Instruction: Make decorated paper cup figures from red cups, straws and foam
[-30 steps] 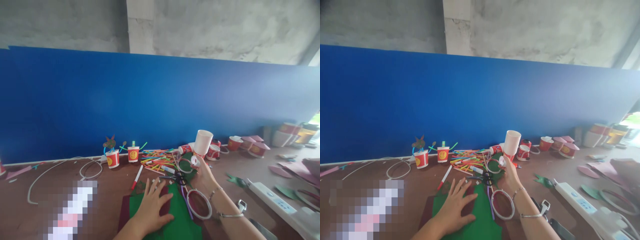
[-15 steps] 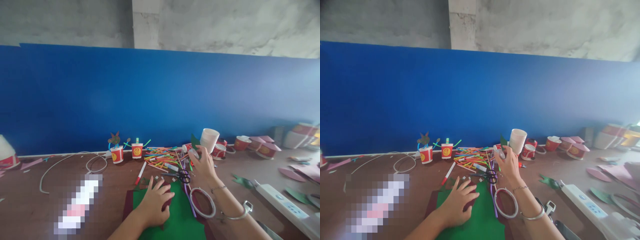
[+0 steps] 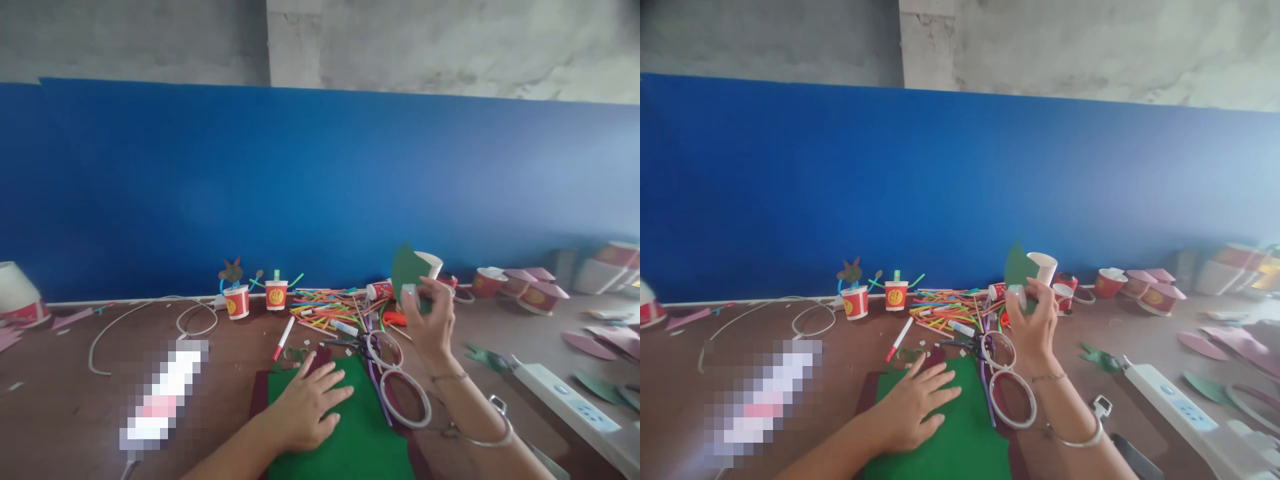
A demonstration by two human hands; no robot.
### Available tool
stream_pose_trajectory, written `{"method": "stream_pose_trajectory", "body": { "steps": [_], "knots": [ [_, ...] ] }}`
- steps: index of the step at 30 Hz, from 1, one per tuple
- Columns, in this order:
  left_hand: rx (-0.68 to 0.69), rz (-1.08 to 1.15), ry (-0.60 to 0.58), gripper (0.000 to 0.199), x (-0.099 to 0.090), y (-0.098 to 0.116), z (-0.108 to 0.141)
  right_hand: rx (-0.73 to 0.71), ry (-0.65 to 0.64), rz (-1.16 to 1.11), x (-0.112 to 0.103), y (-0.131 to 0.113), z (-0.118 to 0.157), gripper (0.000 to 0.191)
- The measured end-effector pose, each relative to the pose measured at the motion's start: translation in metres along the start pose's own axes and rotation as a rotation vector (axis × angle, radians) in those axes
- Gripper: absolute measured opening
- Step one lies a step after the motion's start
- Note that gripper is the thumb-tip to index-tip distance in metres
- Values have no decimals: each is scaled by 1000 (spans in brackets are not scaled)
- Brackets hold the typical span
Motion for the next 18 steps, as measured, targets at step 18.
{"method": "stream_pose_trajectory", "body": {
  "steps": [18],
  "knots": [
    [-271,-29,252,38,-35,-11,29,901,-1226,-745,103,-30,176,21]
  ]
}}
Point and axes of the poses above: each hand's wrist, its own z-axis away from the middle knuckle, its own x-axis out of the palm, y = z × x, the point moved 10 cm from there along -z, towards the middle knuckle, and after that the axes turned 6 degrees about -x, right-handed, at the moved point
